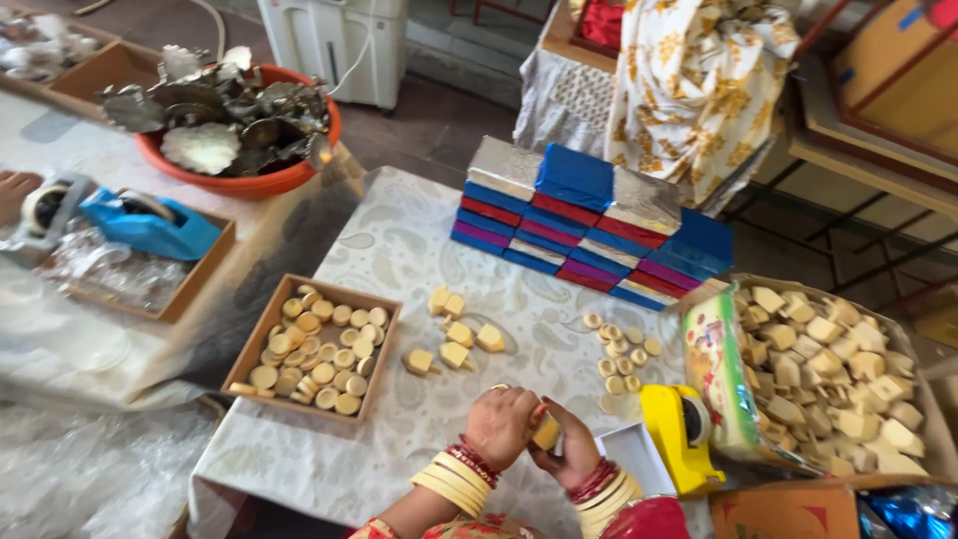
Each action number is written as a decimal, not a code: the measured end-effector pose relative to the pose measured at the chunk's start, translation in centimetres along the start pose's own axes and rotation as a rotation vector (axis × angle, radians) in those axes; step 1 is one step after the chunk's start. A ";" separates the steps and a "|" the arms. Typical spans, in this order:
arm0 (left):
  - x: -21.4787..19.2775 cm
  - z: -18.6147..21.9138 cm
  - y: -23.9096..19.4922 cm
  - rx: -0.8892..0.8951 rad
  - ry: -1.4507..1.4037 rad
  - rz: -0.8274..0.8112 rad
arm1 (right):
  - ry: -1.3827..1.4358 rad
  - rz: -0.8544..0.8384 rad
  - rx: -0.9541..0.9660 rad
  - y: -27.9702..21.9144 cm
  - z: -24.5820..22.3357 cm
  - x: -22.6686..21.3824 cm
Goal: The person assembles small wooden components by hand. They pick up wooden pieces from a box and the table, then attach circular wooden discs to the pegs of the pieces, forming small wooden toys. The assembled items are placed on the table.
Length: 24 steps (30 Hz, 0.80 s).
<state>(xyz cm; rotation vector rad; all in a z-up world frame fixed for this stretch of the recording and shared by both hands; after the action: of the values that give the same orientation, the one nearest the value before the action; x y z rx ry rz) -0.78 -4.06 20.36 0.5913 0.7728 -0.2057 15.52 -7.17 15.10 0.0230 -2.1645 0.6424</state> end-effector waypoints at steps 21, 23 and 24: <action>3.4 -1.4 -0.2 -0.388 -0.391 -0.204 | -0.723 0.358 -0.972 1.0 1.8 -9.9; 5.5 -2.6 -0.7 -0.499 -0.604 -0.313 | -0.636 0.345 -1.006 -2.2 -0.8 -3.1; 6.6 -3.2 -1.2 -0.602 -0.797 -0.414 | -0.534 0.315 -1.048 -3.5 -2.0 0.5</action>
<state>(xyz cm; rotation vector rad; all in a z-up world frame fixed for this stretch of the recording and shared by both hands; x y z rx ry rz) 1.49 -2.96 13.39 -0.2415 0.1388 -0.5259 17.51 -9.22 17.99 -0.7884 -2.7964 -0.4573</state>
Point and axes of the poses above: each hand's wrist, its own y-axis towards the middle knuckle, its own x-axis out of the palm, z = x × y, the point moved 2 cm from there along y, towards the middle knuckle, and after that the axes turned 9 degrees about y, right-handed, at the moved point
